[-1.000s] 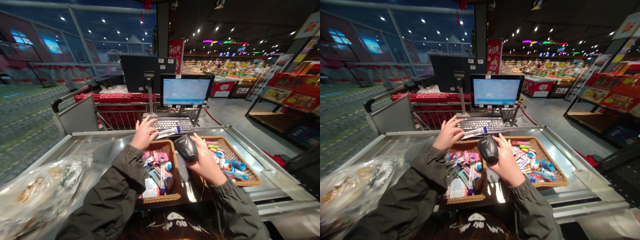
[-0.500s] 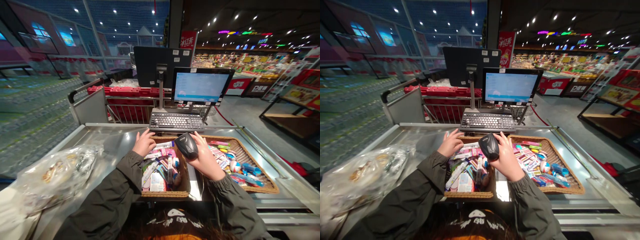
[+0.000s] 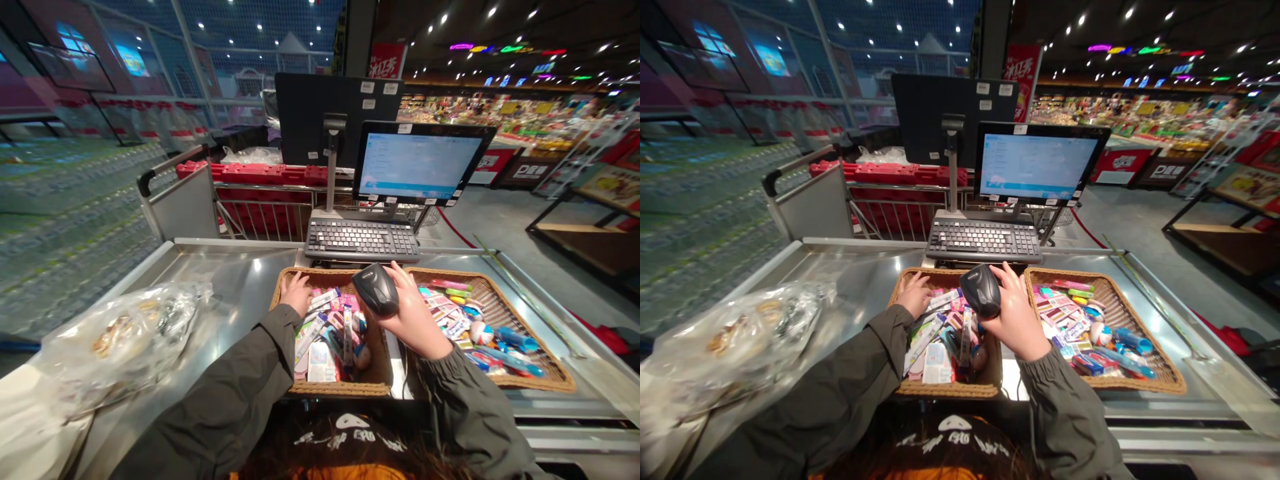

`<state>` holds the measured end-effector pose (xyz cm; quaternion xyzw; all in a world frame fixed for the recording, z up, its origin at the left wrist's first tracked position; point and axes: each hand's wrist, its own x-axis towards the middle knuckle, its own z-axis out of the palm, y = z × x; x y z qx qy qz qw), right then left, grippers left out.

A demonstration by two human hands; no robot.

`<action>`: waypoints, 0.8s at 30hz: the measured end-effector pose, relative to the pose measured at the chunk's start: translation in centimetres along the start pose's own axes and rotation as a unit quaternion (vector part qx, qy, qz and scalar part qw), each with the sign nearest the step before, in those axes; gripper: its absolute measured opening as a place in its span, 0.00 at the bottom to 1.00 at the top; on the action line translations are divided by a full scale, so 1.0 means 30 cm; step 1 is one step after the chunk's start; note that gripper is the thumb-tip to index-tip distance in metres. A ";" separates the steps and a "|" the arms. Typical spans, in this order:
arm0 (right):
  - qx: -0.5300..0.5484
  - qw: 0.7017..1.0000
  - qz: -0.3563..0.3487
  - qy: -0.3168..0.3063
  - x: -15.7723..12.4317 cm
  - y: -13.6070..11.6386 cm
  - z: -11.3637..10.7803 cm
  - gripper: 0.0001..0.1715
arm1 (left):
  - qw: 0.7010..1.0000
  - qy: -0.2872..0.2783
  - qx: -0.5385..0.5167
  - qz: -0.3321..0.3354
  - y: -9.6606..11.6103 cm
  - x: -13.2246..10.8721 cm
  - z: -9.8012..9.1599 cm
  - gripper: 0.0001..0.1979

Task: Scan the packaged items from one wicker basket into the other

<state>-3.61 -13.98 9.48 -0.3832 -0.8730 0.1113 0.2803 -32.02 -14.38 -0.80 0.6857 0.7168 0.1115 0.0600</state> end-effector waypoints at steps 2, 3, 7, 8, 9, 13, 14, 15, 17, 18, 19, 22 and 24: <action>-0.001 1.000 0.006 0.003 -0.003 0.003 -0.001 0.30 | 1.000 -0.006 0.002 0.007 0.006 0.001 -0.003 0.11; -0.002 1.000 0.008 0.005 -0.005 0.007 -0.003 0.30 | 1.000 -0.006 0.003 0.014 0.012 0.000 -0.014 0.11; -0.007 0.999 0.017 0.028 -0.024 0.030 -0.030 0.30 | 0.998 -0.005 0.007 0.062 0.067 -0.008 -0.103 0.12; -0.008 0.999 0.019 0.038 -0.031 0.041 -0.042 0.30 | 0.997 -0.003 0.006 0.080 0.090 -0.011 -0.128 0.13; -0.011 0.998 0.022 0.051 -0.039 0.053 -0.055 0.31 | 0.995 0.000 0.004 0.098 0.115 -0.012 -0.152 0.13; -0.035 0.992 0.042 0.113 -0.086 0.122 -0.125 0.31 | 0.985 0.011 -0.015 0.171 0.240 -0.002 -0.205 0.14; -0.043 0.989 0.051 0.130 -0.102 0.141 -0.146 0.31 | 0.982 0.016 -0.021 0.188 0.276 0.007 -0.206 0.14; -0.049 0.986 0.063 0.147 -0.119 0.158 -0.168 0.32 | 0.978 0.020 -0.028 0.204 0.312 0.017 -0.202 0.14; -0.059 0.978 0.087 0.179 -0.155 0.186 -0.214 0.35 | 0.971 0.026 -0.041 0.235 0.386 0.043 -0.182 0.13; -0.064 0.975 0.098 0.190 -0.174 0.197 -0.237 0.36 | 0.967 0.026 -0.045 0.251 0.424 0.059 -0.167 0.13; -0.069 0.972 0.106 0.197 -0.192 0.208 -0.258 0.37 | 0.962 0.025 -0.048 0.266 0.462 0.075 -0.151 0.13; -0.087 0.967 0.115 0.211 -0.244 0.239 -0.315 0.36 | 0.952 0.023 -0.040 0.302 0.581 0.129 -0.097 0.13; -0.096 0.964 0.124 0.216 -0.277 0.266 -0.343 0.36 | 0.948 0.019 -0.026 0.316 0.664 0.168 -0.060 0.13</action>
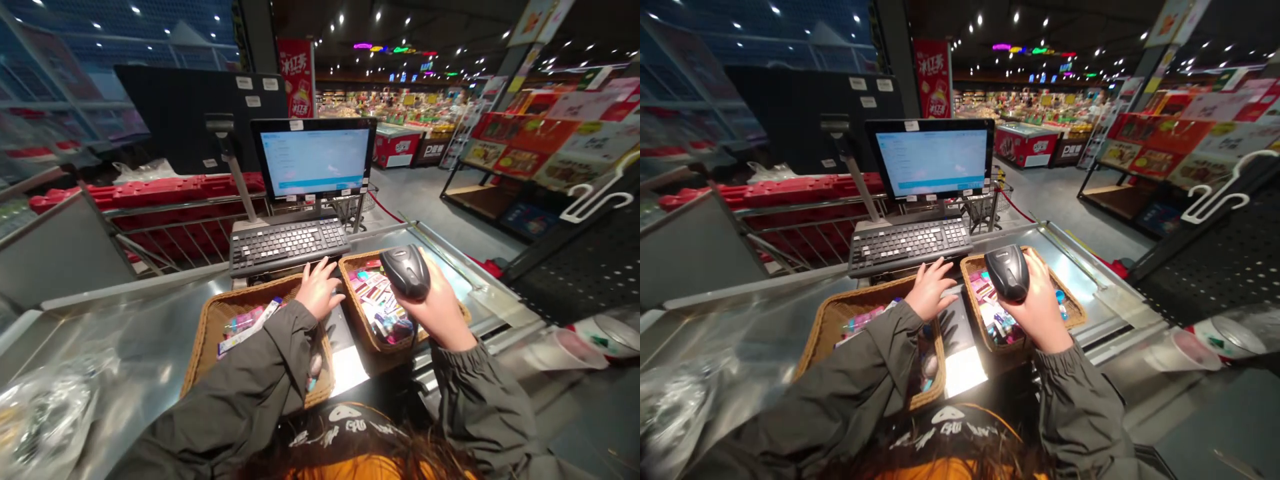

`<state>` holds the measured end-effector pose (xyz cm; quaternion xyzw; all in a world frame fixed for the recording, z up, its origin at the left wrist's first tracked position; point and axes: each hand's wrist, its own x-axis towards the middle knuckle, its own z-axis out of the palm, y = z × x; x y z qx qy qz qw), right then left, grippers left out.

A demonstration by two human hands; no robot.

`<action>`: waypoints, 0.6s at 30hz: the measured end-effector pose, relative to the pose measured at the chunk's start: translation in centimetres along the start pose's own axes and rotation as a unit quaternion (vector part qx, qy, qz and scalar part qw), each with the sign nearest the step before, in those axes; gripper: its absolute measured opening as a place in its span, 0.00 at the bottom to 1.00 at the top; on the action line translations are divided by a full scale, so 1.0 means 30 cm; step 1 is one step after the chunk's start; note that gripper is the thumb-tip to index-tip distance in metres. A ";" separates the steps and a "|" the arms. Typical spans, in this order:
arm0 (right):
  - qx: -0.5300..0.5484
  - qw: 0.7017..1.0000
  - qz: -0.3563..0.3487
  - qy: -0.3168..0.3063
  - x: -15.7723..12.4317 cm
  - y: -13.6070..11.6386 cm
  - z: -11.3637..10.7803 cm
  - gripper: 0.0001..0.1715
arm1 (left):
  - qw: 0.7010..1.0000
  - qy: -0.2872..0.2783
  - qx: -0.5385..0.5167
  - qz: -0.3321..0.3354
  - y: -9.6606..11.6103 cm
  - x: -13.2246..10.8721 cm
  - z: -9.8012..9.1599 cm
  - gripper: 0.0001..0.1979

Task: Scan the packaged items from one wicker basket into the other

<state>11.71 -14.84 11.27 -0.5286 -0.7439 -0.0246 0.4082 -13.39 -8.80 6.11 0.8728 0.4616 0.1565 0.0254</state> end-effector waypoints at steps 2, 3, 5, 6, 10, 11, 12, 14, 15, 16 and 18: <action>-0.003 1.000 0.016 0.000 -0.011 0.040 -0.024 0.38 | 1.000 -0.013 0.020 0.011 0.042 0.084 0.046 0.13; -0.001 1.000 0.026 -0.002 -0.016 0.060 -0.035 0.38 | 0.999 -0.023 0.032 0.016 0.062 0.126 0.071 0.13; 0.006 0.999 0.041 -0.003 -0.024 0.097 -0.055 0.40 | 0.996 -0.051 0.064 0.021 0.099 0.208 0.126 0.15; 0.010 0.999 0.047 -0.002 -0.027 0.113 -0.064 0.40 | 0.994 -0.071 0.082 0.023 0.114 0.246 0.156 0.16; 0.021 0.998 0.060 -0.002 -0.032 0.167 -0.096 0.41 | 0.980 -0.149 0.129 0.035 0.150 0.366 0.275 0.20; 0.022 0.998 0.063 -0.003 -0.032 0.179 -0.101 0.41 | 0.977 -0.163 0.133 0.038 0.152 0.386 0.303 0.20; 0.024 0.998 0.064 -0.006 -0.032 0.191 -0.104 0.41 | 0.975 -0.175 0.135 0.039 0.151 0.403 0.328 0.21; 0.029 0.997 0.066 -0.010 -0.032 0.217 -0.107 0.40 | 0.969 -0.197 0.143 0.033 0.144 0.428 0.373 0.22; 0.032 0.997 0.067 -0.012 -0.032 0.230 -0.106 0.41 | 0.967 -0.207 0.147 0.028 0.139 0.437 0.392 0.23; 0.037 0.997 0.067 -0.013 -0.031 0.243 -0.106 0.41 | 0.964 -0.216 0.151 0.023 0.134 0.444 0.409 0.24; 0.045 0.996 0.069 -0.015 -0.027 0.268 -0.104 0.42 | 0.959 -0.235 0.156 0.015 0.126 0.455 0.434 0.28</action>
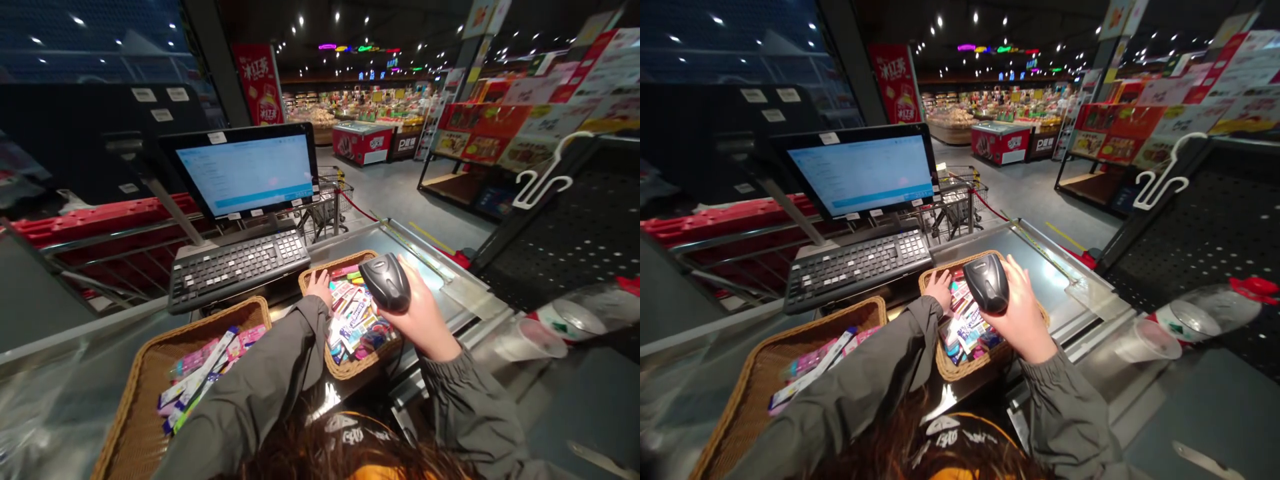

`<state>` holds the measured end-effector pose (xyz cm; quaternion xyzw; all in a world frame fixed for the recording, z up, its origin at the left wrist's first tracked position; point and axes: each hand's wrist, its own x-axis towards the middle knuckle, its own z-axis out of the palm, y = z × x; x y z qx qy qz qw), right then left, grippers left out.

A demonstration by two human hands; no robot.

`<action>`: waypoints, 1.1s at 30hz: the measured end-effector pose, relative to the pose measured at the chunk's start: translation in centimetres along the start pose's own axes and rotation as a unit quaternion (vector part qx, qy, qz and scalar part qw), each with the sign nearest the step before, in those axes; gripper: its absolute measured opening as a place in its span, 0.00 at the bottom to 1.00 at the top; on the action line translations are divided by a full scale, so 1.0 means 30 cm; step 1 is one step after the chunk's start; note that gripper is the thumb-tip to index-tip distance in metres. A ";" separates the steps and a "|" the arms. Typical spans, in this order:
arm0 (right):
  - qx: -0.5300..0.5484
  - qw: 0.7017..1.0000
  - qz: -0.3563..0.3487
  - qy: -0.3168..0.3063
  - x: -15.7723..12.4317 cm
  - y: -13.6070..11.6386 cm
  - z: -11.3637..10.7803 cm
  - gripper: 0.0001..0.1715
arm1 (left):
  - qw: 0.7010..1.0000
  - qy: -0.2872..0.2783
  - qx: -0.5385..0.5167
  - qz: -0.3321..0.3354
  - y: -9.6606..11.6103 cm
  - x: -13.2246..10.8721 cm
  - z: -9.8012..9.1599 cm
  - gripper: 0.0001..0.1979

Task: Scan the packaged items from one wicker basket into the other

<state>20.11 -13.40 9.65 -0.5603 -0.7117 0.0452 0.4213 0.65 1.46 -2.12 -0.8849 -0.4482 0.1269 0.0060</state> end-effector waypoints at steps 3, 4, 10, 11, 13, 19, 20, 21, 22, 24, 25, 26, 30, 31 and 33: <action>0.003 1.000 0.005 -0.002 0.014 0.028 -0.001 0.42 | 1.000 -0.023 -0.003 -0.005 0.002 0.019 0.012 0.30; 0.003 1.000 0.006 -0.004 0.019 0.034 0.000 0.42 | 1.000 -0.027 -0.006 -0.008 0.003 0.022 0.012 0.29; 0.009 1.000 0.013 -0.016 0.041 0.048 0.008 0.42 | 0.999 -0.032 -0.026 -0.012 0.010 0.027 0.006 0.24; 0.012 1.000 0.013 -0.018 0.042 0.050 0.010 0.41 | 0.999 -0.035 -0.032 -0.012 0.011 0.028 0.007 0.24; 0.017 0.999 0.014 -0.023 0.043 0.052 0.014 0.41 | 0.998 -0.039 -0.046 -0.016 0.016 0.033 0.012 0.24; 0.013 0.999 0.015 -0.029 0.037 0.033 0.019 0.39 | 0.995 -0.040 -0.081 -0.049 0.044 0.044 0.037 0.27; 0.012 0.999 0.012 -0.031 0.035 0.026 0.019 0.38 | 0.994 -0.037 -0.085 -0.054 0.048 0.043 0.036 0.27; 0.010 0.999 0.009 -0.036 0.033 0.019 0.018 0.38 | 0.994 -0.032 -0.088 -0.058 0.051 0.041 0.033 0.27; 0.007 0.999 0.006 -0.041 0.031 0.012 0.017 0.37 | 0.994 -0.025 -0.090 -0.061 0.055 0.037 0.027 0.27; 0.002 0.999 0.003 -0.050 0.026 0.002 0.015 0.36 | 0.994 -0.001 -0.094 -0.061 0.060 0.022 0.005 0.27; 0.000 0.999 0.003 -0.051 0.023 -0.002 0.014 0.36 | 0.994 0.015 -0.096 -0.058 0.061 0.012 -0.010 0.27; -0.001 0.999 0.003 -0.050 0.020 -0.005 0.012 0.36 | 0.993 0.032 -0.097 -0.054 0.062 -0.001 -0.029 0.27; -0.004 1.000 0.006 -0.031 0.008 -0.017 0.013 0.35 | 0.988 0.119 -0.099 -0.027 0.044 -0.075 -0.127 0.22; -0.005 1.000 0.008 -0.025 0.006 -0.021 0.014 0.35 | 0.983 0.153 -0.101 -0.017 0.033 -0.099 -0.157 0.19; -0.009 1.000 0.009 -0.018 0.004 -0.032 0.018 0.36 | 0.970 0.222 -0.099 -0.006 0.003 -0.154 -0.218 0.13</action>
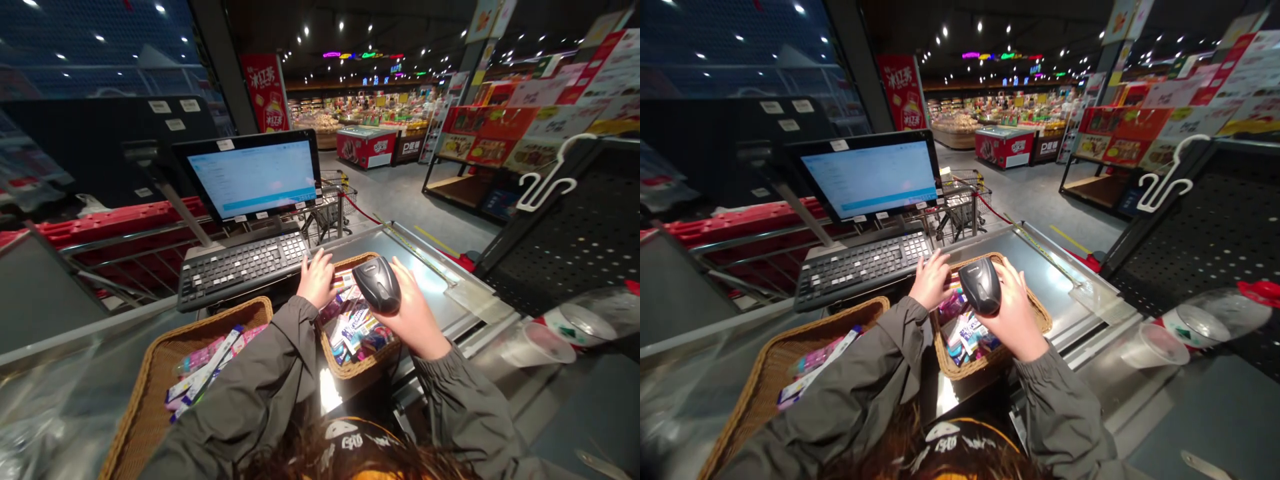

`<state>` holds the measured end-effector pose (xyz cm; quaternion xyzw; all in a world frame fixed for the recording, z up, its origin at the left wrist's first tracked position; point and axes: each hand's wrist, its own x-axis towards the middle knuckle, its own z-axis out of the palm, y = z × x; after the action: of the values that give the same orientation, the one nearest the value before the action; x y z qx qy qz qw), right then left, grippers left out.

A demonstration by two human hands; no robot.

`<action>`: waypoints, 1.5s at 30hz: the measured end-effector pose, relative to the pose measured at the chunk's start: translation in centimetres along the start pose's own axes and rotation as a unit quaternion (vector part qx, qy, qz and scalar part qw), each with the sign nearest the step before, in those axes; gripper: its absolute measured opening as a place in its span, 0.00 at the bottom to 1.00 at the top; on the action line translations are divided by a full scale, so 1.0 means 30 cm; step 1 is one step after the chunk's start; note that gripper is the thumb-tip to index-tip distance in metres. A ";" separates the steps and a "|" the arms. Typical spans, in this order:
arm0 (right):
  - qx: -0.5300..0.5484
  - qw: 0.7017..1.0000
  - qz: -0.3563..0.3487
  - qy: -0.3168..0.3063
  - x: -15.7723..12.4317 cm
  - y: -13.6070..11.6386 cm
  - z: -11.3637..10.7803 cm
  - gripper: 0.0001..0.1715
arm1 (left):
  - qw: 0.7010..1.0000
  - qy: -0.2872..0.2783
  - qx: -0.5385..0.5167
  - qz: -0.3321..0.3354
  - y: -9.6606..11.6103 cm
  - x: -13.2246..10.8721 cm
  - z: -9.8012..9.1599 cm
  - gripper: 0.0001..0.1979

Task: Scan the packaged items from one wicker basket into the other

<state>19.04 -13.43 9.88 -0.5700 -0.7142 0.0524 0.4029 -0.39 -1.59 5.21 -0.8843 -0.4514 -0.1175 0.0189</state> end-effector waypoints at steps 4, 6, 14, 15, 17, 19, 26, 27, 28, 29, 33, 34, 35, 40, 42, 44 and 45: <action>0.000 1.000 -0.027 0.001 0.003 -0.035 0.015 0.36 | 0.995 0.097 0.018 -0.012 -0.053 -0.068 -0.170 0.10; 0.005 0.999 -0.050 -0.003 0.006 -0.060 0.030 0.35 | 0.990 0.137 0.027 -0.027 -0.085 -0.112 -0.245 0.09; 0.008 0.991 -0.121 -0.054 0.023 -0.206 0.117 0.32 | 0.972 0.213 0.062 -0.069 -0.210 -0.314 -0.440 0.09; 0.009 0.989 -0.131 -0.062 0.026 -0.228 0.128 0.31 | 0.971 0.217 0.067 -0.072 -0.223 -0.337 -0.454 0.09; 0.008 0.985 -0.151 -0.082 0.030 -0.274 0.147 0.30 | 0.969 0.221 0.074 -0.080 -0.247 -0.381 -0.474 0.09; 0.007 0.981 -0.168 -0.099 0.034 -0.317 0.165 0.31 | 0.967 0.224 0.077 -0.093 -0.268 -0.417 -0.489 0.10; 0.007 0.974 -0.191 -0.120 0.040 -0.415 0.213 0.31 | 0.962 0.232 0.076 -0.121 -0.320 -0.485 -0.515 0.09; 0.007 0.974 -0.192 -0.122 0.041 -0.423 0.217 0.33 | 0.962 0.233 0.076 -0.120 -0.324 -0.490 -0.518 0.09; 0.006 0.974 -0.192 -0.123 0.041 -0.429 0.220 0.34 | 0.962 0.235 0.077 -0.119 -0.328 -0.493 -0.520 0.09; 0.006 0.974 -0.193 -0.122 0.040 -0.433 0.224 0.35 | 0.962 0.236 0.077 -0.117 -0.332 -0.495 -0.521 0.09; 0.006 0.973 -0.196 -0.119 0.037 -0.442 0.232 0.36 | 0.962 0.238 0.078 -0.110 -0.342 -0.498 -0.523 0.10; 0.005 0.973 -0.196 -0.119 0.036 -0.443 0.232 0.35 | 0.962 0.237 0.078 -0.108 -0.344 -0.498 -0.523 0.10; 0.006 0.974 -0.195 -0.118 0.035 -0.443 0.232 0.35 | 0.963 0.236 0.079 -0.106 -0.345 -0.497 -0.523 0.11; 0.010 0.975 -0.189 -0.115 0.028 -0.445 0.225 0.35 | 0.963 0.235 0.078 -0.102 -0.345 -0.491 -0.519 0.11; 0.011 0.975 -0.187 -0.115 0.026 -0.445 0.222 0.36 | 0.963 0.237 0.075 -0.104 -0.344 -0.488 -0.517 0.10; 0.010 0.976 -0.185 -0.117 0.023 -0.444 0.220 0.36 | 0.963 0.239 0.072 -0.105 -0.343 -0.486 -0.515 0.09; 0.008 0.976 -0.184 -0.119 0.021 -0.444 0.219 0.37 | 0.962 0.240 0.071 -0.105 -0.343 -0.485 -0.514 0.09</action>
<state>4.56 -14.95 12.91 -0.4150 -0.8492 0.0506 0.3226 -19.82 -9.22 16.17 -0.7742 -0.5309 -0.2957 0.1769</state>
